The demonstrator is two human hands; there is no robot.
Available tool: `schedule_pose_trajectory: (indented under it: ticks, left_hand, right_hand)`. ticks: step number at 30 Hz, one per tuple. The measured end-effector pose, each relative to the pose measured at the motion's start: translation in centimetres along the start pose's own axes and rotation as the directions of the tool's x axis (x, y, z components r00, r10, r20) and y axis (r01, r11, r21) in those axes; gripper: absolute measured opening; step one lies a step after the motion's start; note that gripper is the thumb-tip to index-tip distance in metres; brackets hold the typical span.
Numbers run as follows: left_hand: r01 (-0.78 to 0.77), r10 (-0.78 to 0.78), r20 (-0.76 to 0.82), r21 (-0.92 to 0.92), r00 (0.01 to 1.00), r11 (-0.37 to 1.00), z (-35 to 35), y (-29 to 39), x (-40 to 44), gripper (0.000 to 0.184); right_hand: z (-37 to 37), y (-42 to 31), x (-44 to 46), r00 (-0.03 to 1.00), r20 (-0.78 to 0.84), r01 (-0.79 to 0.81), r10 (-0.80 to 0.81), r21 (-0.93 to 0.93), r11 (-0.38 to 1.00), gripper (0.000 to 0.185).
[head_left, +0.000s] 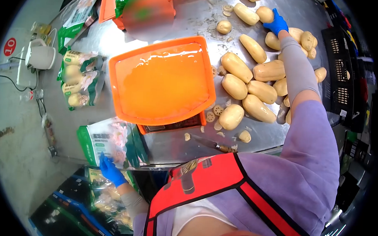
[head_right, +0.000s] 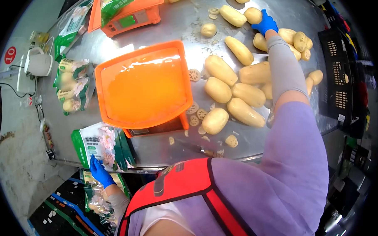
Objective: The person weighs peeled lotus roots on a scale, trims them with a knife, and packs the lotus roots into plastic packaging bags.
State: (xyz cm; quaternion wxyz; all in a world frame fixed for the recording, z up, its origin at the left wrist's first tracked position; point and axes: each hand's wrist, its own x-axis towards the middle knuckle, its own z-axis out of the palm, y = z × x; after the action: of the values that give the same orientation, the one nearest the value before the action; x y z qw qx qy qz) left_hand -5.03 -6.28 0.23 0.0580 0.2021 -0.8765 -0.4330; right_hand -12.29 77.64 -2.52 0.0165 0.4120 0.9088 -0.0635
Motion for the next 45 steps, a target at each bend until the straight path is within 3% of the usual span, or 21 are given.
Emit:
schedule_pose_trajectory:
  ticks: [3, 5, 8, 9, 12, 14, 16, 19, 20, 22, 25, 26, 28, 30, 32, 34, 36, 37, 39, 42, 45]
  left_hand:
    - [-0.003, 0.006, 0.033, -0.091, 0.999, 0.996, 0.9, 0.3, -0.1, 0.032]
    - [-0.046, 0.054, 0.048, -0.147, 0.997, 0.988, 1.2, 0.7, -0.3, 0.032]
    - [-0.05, 0.061, 0.058, -0.176, 0.996, 0.983, 1.0, 1.3, -0.2, 0.032]
    - [-0.062, 0.075, 0.062, -0.191, 0.995, 0.98, 1.1, 1.7, -0.1, 0.032]
    - [-0.104, 0.124, 0.061, -0.258, 0.99, 0.961, 1.6, 2.2, 0.0, 0.028]
    - [-0.14, 0.181, 0.086, -0.35, 0.98, 0.926, 2.7, 2.0, 0.3, 0.029]
    - [-0.099, 0.183, 0.151, -0.445, 0.971, 0.89, 4.2, 3.9, -0.5, 0.03]
    - [-0.081, 0.248, 0.311, -0.464, 0.918, 0.882, 5.2, 9.2, -4.0, 0.029]
    - [-0.114, 0.307, 0.378, -0.455, 0.874, 0.883, 5.5, 10.5, -5.1, 0.029]
    - [-0.026, 0.362, 0.604, -0.491, 0.71, 0.871, 6.7, 11.4, -6.2, 0.029]
    - [0.297, 0.312, 0.913, -0.384, 0.263, 0.874, 8.1, 14.0, -8.7, 0.054]
    - [0.442, 0.252, 0.966, -0.252, 0.062, 0.861, 8.6, 15.0, -9.4, 0.068]
    - [0.682, 0.238, 0.96, -0.075, -0.148, 0.728, 9.1, 17.0, -10.9, 0.082]
    - [0.845, 0.327, 0.896, 0.09, -0.299, 0.527, 10.5, 17.3, -11.5, 0.076]
    - [0.805, 0.258, 0.946, 0.006, -0.198, 0.593, 10.6, 16.2, -11.6, 0.064]
    - [0.878, 0.228, 0.966, -0.003, -0.121, 0.478, 10.7, 15.1, -11.4, 0.059]
    - [0.903, 0.214, 0.975, -0.037, -0.062, 0.429, 10.4, 14.6, -10.9, 0.057]
    - [0.881, 0.248, 0.969, -0.111, -0.007, 0.46, 10.1, 14.4, -10.6, 0.057]
    - [0.813, 0.302, 0.95, -0.238, 0.081, 0.532, 9.7, 14.1, -10.2, 0.059]
    - [0.858, 0.281, 0.956, -0.212, 0.083, 0.468, 9.7, 13.2, -9.8, 0.067]
    - [0.799, 0.273, 0.953, -0.264, 0.131, 0.541, 9.1, 13.4, -10.4, 0.069]
  right_hand:
    - [0.1, 1.1, -0.6, 0.996, -0.044, 0.084, -0.082, 0.042, 0.996, 0.098]
    - [0.7, 1.7, -2.1, 0.93, -0.342, 0.24, -0.133, 0.293, 0.926, 0.098]
    - [-1.4, 0.5, -6.6, 0.848, -0.521, 0.396, -0.093, 0.506, 0.766, 0.095]
    - [-2.4, -0.6, -9.0, 0.863, -0.5, 0.458, -0.076, 0.708, 0.537, 0.092]
    - [-4.6, -2.2, -16.0, 0.859, -0.494, 0.51, -0.131, 0.809, 0.292, 0.088]
    - [-6.8, -4.2, -21.8, 0.915, -0.366, 0.387, -0.167, 0.915, 0.116, 0.079]
    - [-8.4, -5.8, -26.6, 0.918, -0.338, 0.366, -0.209, 0.924, 0.112, 0.059]
    - [-9.2, -7.6, -32.2, 0.916, -0.287, 0.304, -0.28, 0.953, 0.016, 0.068]
    - [-9.1, -8.0, -33.6, 0.906, -0.286, 0.289, -0.312, 0.957, -0.037, 0.074]
    - [-8.3, -9.1, -36.5, 0.806, -0.445, 0.513, -0.39, 0.854, 0.087, 0.085]
    - [-10.1, -11.0, -41.7, 0.633, -0.453, 0.705, -0.627, 0.672, 0.226, 0.082]
    - [-10.1, -11.4, -42.7, 0.548, -0.419, 0.755, -0.724, 0.62, 0.213, 0.079]
    - [-9.6, -13.0, -44.4, 0.246, -0.488, 0.91, -0.838, 0.413, 0.027, 0.072]
    - [-8.8, -13.9, -46.4, 0.139, -0.402, 0.976, -0.905, 0.209, 0.057, 0.067]
    - [-9.1, -13.9, -47.6, 0.242, -0.386, 0.967, -0.89, 0.175, 0.187, 0.064]
    - [-8.0, -12.7, -48.0, 0.526, -0.51, 0.831, -0.68, 0.479, 0.284, 0.061]
    - [-5.5, -10.6, -48.3, 0.738, -0.492, 0.674, -0.463, 0.504, 0.54, 0.058]
    - [-3.0, -9.2, -48.6, 0.794, -0.379, 0.608, -0.476, 0.509, 0.609, 0.056]
    - [1.5, -8.1, -49.6, 0.842, -0.256, 0.536, -0.475, 0.503, 0.678, 0.055]
    - [4.4, -8.0, -51.1, 0.849, -0.109, 0.52, -0.517, 0.345, 0.781, 0.046]
    - [5.0, -8.8, -51.6, 0.855, -0.005, 0.499, -0.519, 0.278, 0.821, 0.034]
